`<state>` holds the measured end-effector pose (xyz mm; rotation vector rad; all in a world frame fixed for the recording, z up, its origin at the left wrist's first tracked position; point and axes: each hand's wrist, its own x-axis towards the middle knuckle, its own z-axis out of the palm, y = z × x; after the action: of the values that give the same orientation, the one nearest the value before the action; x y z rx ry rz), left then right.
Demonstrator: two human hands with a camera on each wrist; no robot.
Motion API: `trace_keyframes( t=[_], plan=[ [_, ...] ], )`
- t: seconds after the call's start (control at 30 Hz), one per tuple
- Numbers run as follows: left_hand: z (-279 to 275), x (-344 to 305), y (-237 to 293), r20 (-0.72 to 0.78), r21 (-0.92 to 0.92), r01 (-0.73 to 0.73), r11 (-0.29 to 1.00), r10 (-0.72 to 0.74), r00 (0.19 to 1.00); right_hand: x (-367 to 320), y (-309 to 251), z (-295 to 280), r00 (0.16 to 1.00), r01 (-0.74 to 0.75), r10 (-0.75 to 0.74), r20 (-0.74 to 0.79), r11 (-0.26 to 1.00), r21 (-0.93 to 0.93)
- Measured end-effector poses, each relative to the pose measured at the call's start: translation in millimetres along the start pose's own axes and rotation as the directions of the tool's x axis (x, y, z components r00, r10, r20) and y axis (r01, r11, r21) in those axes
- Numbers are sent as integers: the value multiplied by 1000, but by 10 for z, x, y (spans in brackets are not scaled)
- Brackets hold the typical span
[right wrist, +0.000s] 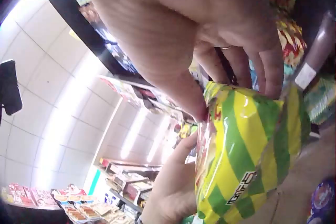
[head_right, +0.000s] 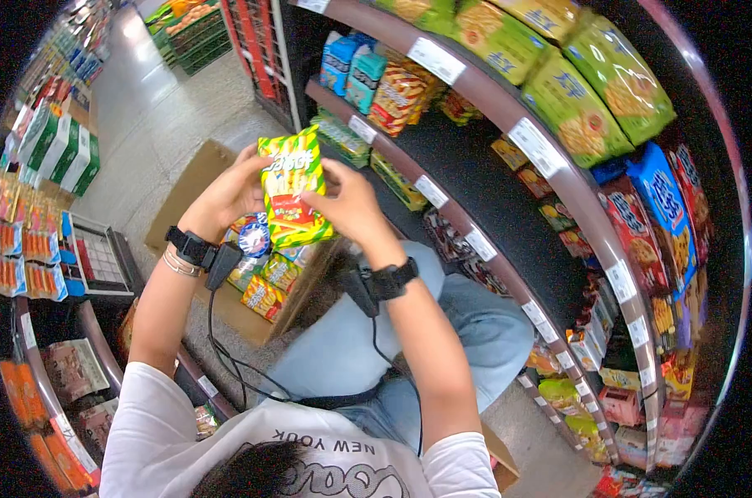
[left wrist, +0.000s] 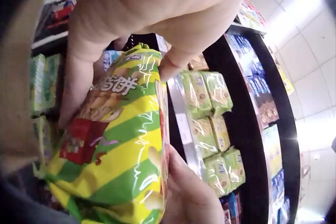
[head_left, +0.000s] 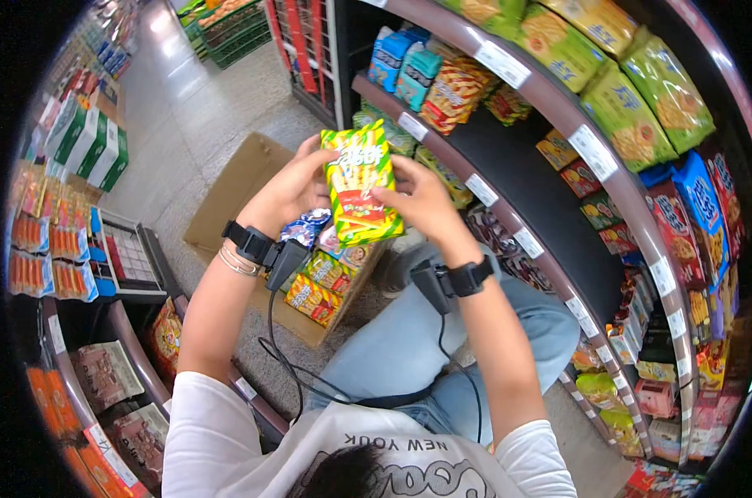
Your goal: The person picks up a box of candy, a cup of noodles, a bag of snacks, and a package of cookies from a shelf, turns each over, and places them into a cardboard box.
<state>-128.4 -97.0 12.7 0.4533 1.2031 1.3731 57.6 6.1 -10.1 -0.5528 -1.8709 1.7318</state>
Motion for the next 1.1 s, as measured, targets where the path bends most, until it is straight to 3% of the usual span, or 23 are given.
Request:
trace_keyframes(
  t=[0.03, 0.1, 0.2, 0.3, 0.5, 0.57, 0.7, 0.73, 0.8, 0.83, 0.87, 0.9, 0.97, 1.0, 1.07, 1.1],
  plan=[
    [-179, -33, -39, -26, 0, 31, 1000, -31, 999, 138, 315, 139, 999, 33, -34, -5, 991, -133],
    [-538, -80, -148, -72, 0, 98, 995, -98, 993, 273, 544, 449, 996, -22, 44, 81, 967, -256],
    [-1041, -76, -442, -192, -43, 262, 964, -265, 945, 378, 606, 865, 964, -170, 255, 70, 801, -574],
    [-1223, -185, -674, -223, -71, 325, 943, -332, 916, 494, 1062, 1195, 913, -231, 396, 96, 696, -680],
    [-1626, -38, -1330, -257, -42, 419, 907, -415, 873, 549, 1558, 1539, 806, -304, 572, 156, 625, -719],
    [-1729, 26, -1509, -229, -1, 457, 890, -445, 866, 527, 1735, 1576, 810, -320, 562, 169, 665, -675],
    [-1544, 85, -1532, -345, 108, 630, 769, -565, 749, 484, 2074, 1640, 761, -334, 625, 177, 610, -718],
    [-1645, 124, -1652, -284, 122, 628, 769, -579, 764, 474, 2207, 1645, 733, -337, 653, 189, 591, -733],
    [-2045, 233, -2136, -22, 406, 433, 805, -465, 885, 460, 2212, 1626, 648, -332, 728, 225, 536, -776],
    [-2097, 288, -2192, 194, 869, 61, 491, -452, 871, 475, 2143, 1607, 607, -314, 754, 251, 518, -796],
    [-2147, 342, -2249, 401, 903, -428, 31, -417, 816, 495, 2074, 1589, 564, -294, 778, 275, 501, -814],
    [-2106, 347, -2224, 382, 914, -402, 50, -434, 816, 502, 2076, 1577, 519, -273, 802, 297, 484, -831],
    [-2034, 336, -2174, 349, 932, -350, 88, -470, 811, 455, 2079, 1597, 515, -321, 823, 239, 444, -837],
    [-2022, 349, -2117, 385, 913, -403, 71, -478, 789, 429, 2088, 1611, 511, -344, 833, 210, 422, -839],
    [-2250, 472, -2346, 218, 974, -144, 173, -564, 797, 425, 2029, 1636, 464, -323, 858, 219, 394, -860],
    [-2276, 537, -2510, 110, 994, -87, 68, -550, 828, 425, 2013, 1657, 442, -310, 869, 224, 382, -870]
  ],
)
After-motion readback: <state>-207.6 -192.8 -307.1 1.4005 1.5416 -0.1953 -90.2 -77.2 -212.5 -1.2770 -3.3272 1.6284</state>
